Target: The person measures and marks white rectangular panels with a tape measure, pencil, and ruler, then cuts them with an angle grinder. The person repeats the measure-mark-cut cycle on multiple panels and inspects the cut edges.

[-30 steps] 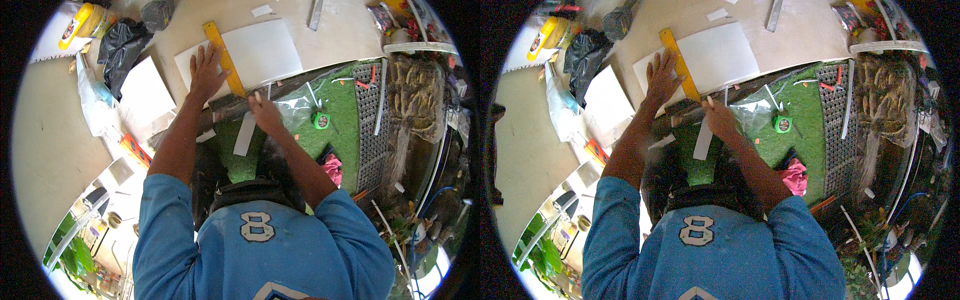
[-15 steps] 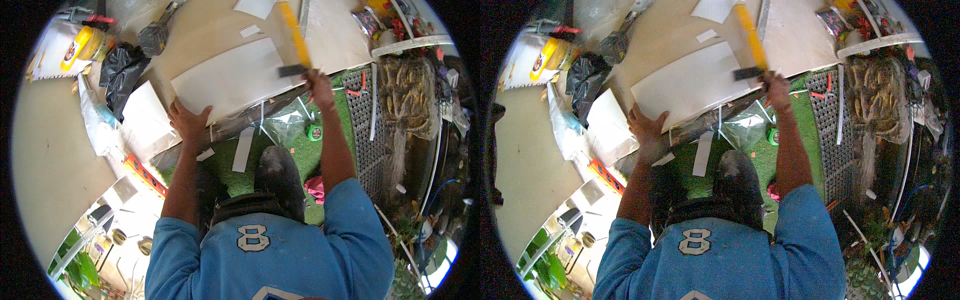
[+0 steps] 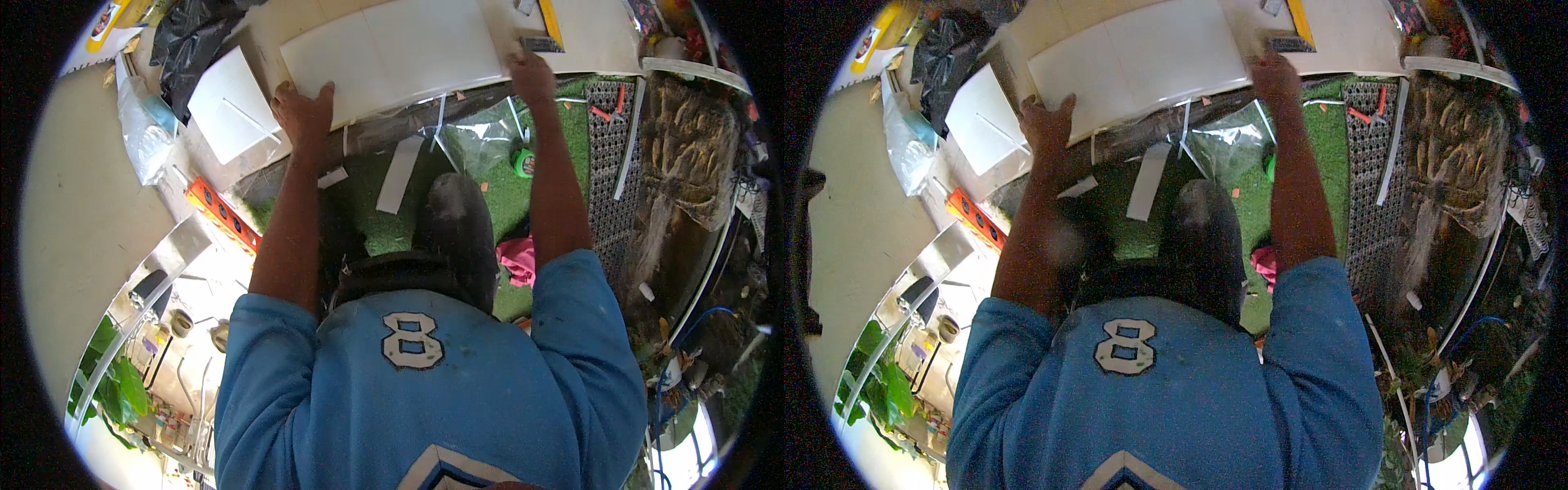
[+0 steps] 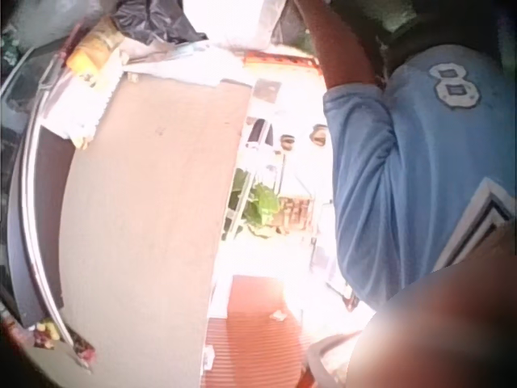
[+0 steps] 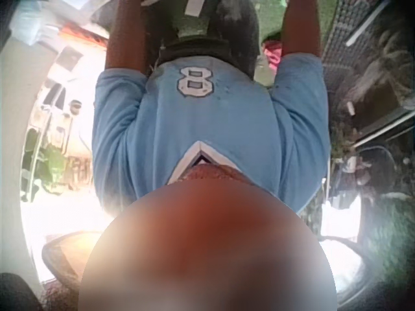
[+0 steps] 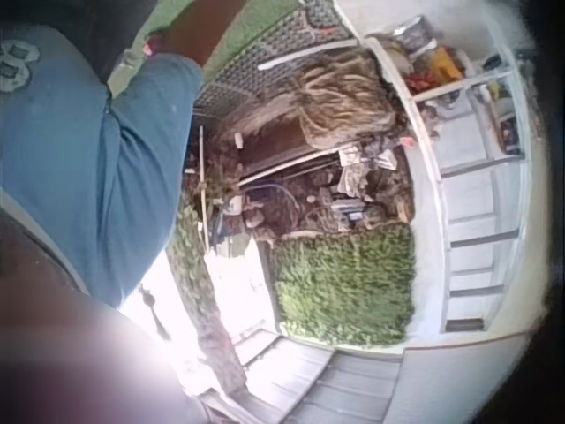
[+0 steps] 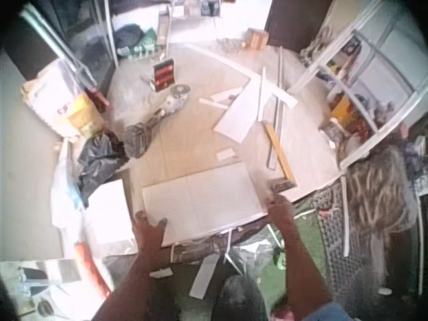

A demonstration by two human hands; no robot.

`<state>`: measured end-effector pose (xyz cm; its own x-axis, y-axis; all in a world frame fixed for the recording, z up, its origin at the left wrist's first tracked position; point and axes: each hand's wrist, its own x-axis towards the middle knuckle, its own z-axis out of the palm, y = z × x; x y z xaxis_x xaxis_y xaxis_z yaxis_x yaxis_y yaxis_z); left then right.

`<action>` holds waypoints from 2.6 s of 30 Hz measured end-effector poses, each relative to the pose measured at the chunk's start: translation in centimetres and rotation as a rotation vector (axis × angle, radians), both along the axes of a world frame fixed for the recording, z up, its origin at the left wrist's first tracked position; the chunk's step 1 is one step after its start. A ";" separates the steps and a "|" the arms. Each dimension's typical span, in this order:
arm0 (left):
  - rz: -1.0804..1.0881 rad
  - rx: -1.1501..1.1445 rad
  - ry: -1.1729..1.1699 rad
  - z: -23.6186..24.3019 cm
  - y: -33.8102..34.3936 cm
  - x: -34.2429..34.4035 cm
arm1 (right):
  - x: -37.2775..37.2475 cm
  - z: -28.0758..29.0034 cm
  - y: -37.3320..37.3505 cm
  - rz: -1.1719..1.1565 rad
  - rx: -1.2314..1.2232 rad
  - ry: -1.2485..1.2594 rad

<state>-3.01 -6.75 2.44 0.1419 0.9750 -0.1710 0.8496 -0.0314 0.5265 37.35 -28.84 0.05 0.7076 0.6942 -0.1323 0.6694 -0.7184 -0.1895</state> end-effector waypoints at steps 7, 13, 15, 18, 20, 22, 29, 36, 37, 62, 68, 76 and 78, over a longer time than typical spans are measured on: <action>0.234 -0.407 -0.681 0.0 2.6 -1.8 | -4.6 -0.8 3.4 -0.133 0.155 0.104; 0.127 -0.599 -0.833 2.6 4.1 -5.1 | -2.7 -1.3 6.2 0.242 0.117 -0.021; 0.369 -0.682 -1.117 3.4 4.2 -5.4 | -2.7 -0.8 8.8 0.231 0.120 -0.034; 0.378 -0.604 -1.160 4.7 5.3 -8.1 | -3.9 0.0 11.4 -0.325 0.417 0.704; 0.347 -0.457 -1.124 4.9 6.6 -10.1 | -4.3 -0.3 13.7 -0.390 0.302 0.620; 0.341 -0.485 -1.157 5.3 7.6 -12.5 | -4.6 -1.1 15.4 -0.064 0.085 0.003; 0.285 -0.477 -1.125 7.2 10.2 -18.3 | -5.4 -0.2 22.2 0.096 -0.192 -0.179; 0.303 -0.495 -1.059 6.3 9.7 -18.2 | -9.9 4.7 46.4 0.594 0.229 0.132; 0.319 -0.478 -1.011 6.1 8.9 -17.7 | -11.5 4.5 49.0 0.430 0.397 0.523; 0.547 -0.402 -1.005 0.1 17.7 -0.9 | -12.4 20.6 21.4 -0.011 -0.041 0.779; 0.624 -0.413 -1.091 -2.0 17.6 -0.1 | -13.3 15.3 17.5 0.084 -0.142 0.724; 0.614 -0.424 -0.987 -1.6 18.1 0.4 | -12.2 14.0 16.6 0.133 -0.142 0.729; 0.598 -0.422 -1.002 -1.3 17.8 0.3 | -12.1 13.4 16.6 0.122 -0.156 0.729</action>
<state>-2.68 11.09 1.14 -0.0569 0.8268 -0.5596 -0.1106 0.5519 0.8266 25.25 -12.21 13.41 0.3227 0.6966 -0.6408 0.4897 -0.7022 -0.5167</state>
